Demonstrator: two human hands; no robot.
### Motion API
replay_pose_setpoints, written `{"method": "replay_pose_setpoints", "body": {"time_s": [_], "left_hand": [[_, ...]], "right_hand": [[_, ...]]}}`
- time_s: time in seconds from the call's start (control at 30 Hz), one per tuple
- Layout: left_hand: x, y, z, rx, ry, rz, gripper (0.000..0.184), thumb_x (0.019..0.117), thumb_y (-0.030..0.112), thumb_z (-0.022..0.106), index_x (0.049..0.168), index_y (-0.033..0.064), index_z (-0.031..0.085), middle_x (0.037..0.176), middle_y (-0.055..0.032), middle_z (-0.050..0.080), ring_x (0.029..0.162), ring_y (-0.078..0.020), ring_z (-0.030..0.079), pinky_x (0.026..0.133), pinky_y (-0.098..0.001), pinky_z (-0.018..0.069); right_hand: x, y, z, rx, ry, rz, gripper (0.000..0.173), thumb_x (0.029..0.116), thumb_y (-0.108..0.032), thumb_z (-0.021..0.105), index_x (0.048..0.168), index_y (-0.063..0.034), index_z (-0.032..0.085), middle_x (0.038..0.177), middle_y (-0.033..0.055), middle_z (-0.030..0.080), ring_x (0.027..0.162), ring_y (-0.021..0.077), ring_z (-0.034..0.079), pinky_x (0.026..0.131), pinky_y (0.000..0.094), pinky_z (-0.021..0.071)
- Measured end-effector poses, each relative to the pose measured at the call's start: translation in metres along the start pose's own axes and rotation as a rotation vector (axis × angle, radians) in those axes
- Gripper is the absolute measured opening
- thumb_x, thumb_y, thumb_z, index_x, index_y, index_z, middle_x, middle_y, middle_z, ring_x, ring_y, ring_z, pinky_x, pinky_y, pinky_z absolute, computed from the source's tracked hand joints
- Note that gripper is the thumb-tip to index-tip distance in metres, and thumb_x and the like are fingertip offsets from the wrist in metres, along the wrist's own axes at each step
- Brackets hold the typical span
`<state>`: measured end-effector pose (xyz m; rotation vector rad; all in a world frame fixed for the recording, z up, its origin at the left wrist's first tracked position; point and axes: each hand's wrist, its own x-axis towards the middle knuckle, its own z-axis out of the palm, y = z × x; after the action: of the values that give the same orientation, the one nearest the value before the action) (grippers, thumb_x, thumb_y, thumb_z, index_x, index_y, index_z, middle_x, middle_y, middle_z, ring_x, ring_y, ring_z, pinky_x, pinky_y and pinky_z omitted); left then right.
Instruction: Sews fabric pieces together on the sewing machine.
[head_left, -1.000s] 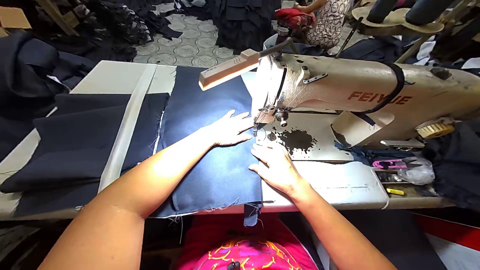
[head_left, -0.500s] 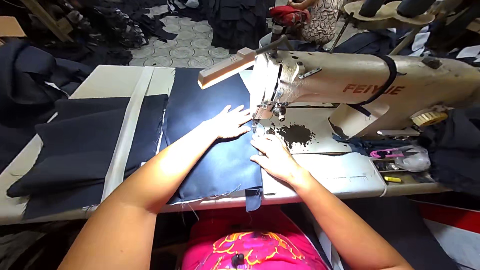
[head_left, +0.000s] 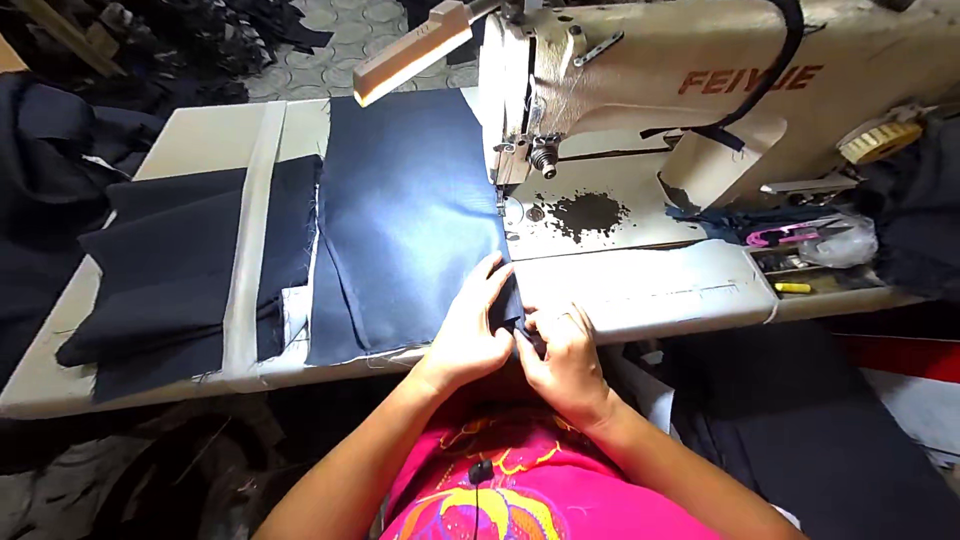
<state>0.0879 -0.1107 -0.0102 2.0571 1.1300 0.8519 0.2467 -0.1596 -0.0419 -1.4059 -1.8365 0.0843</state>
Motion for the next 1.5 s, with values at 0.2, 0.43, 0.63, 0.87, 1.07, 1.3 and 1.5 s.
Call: {"method": "replay_pose_setpoints", "body": {"time_s": [0.2, 0.43, 0.63, 0.87, 1.07, 1.3, 1.5], "left_hand": [[-0.003, -0.016, 0.029, 0.184, 0.417, 0.258, 0.027, 0.0786, 0.003, 0.069, 0.104, -0.0029, 0.075, 0.107, -0.0174, 0.074, 0.103, -0.0256, 0.072, 0.09, -0.0384, 0.0595], [-0.005, -0.018, 0.037, 0.278, 0.556, 0.334, 0.009, 0.0864, 0.007, 0.071, 0.089, 0.0038, 0.079, 0.095, -0.0113, 0.078, 0.094, -0.021, 0.076, 0.083, -0.0328, 0.0617], [0.005, -0.012, 0.003, 0.383, 0.162, 0.515, 0.014, 0.089, 0.001, 0.064, 0.085, 0.001, 0.077, 0.086, -0.0118, 0.075, 0.08, -0.0224, 0.074, 0.071, -0.036, 0.0605], [0.007, -0.009, -0.009, 0.489, -0.179, 0.625, 0.02, 0.0921, 0.006, 0.055, 0.091, -0.0004, 0.073, 0.094, -0.0146, 0.073, 0.088, -0.0285, 0.073, 0.071, -0.0422, 0.0596], [0.033, -0.027, -0.036, 0.353, -0.061, 0.473, 0.029, 0.101, 0.022, 0.053, 0.105, 0.0037, 0.075, 0.104, -0.0101, 0.074, 0.1, -0.0218, 0.071, 0.087, -0.0416, 0.0572], [0.044, -0.044, -0.031, 0.523, -0.283, 0.182, 0.053, 0.1066, 0.042, 0.035, 0.154, 0.0232, 0.049, 0.161, 0.0021, 0.045, 0.155, -0.03, 0.028, 0.117, -0.0746, 0.0134], [0.047, -0.047, -0.032, 0.518, -0.286, 0.2, 0.053, 0.1061, 0.042, 0.035, 0.153, 0.0238, 0.05, 0.16, 0.0033, 0.047, 0.155, -0.029, 0.029, 0.118, -0.0735, 0.0144]], "right_hand": [[-0.001, -0.002, -0.006, -0.038, 0.092, -0.024, 0.017, 0.0859, -0.013, 0.063, 0.087, -0.0026, 0.076, 0.067, 0.0084, 0.068, 0.062, 0.0221, 0.066, 0.06, 0.0358, 0.0539], [-0.002, -0.008, -0.013, 0.093, -0.097, 0.097, 0.029, 0.0954, -0.016, 0.055, 0.074, -0.0037, 0.07, 0.061, 0.0069, 0.061, 0.057, 0.0189, 0.062, 0.052, 0.0376, 0.0492], [0.001, -0.007, -0.009, 0.478, -0.323, 0.239, 0.03, 0.0985, -0.014, 0.052, 0.08, -0.0003, 0.071, 0.068, 0.0035, 0.065, 0.065, 0.0066, 0.062, 0.063, 0.0258, 0.0521], [0.011, 0.017, -0.014, -0.04, -0.063, -0.199, 0.035, 0.0883, -0.024, 0.065, 0.118, -0.0078, 0.075, 0.105, 0.0092, 0.076, 0.1, 0.0295, 0.071, 0.089, 0.0526, 0.0529], [0.011, 0.046, -0.015, 0.083, -0.23, -0.384, 0.031, 0.0938, -0.02, 0.056, 0.115, -0.0135, 0.078, 0.126, 0.0039, 0.073, 0.12, 0.0267, 0.066, 0.097, 0.0522, 0.0497], [0.014, 0.055, -0.028, 0.133, -0.274, -0.475, 0.029, 0.0952, -0.021, 0.057, 0.112, -0.0154, 0.08, 0.123, 0.0002, 0.075, 0.116, 0.0207, 0.065, 0.096, 0.0431, 0.0482], [0.021, 0.058, -0.028, 0.154, -0.292, -0.489, 0.028, 0.0967, -0.021, 0.057, 0.109, -0.0161, 0.081, 0.121, 0.0, 0.076, 0.114, 0.0189, 0.067, 0.096, 0.042, 0.0487]]}}
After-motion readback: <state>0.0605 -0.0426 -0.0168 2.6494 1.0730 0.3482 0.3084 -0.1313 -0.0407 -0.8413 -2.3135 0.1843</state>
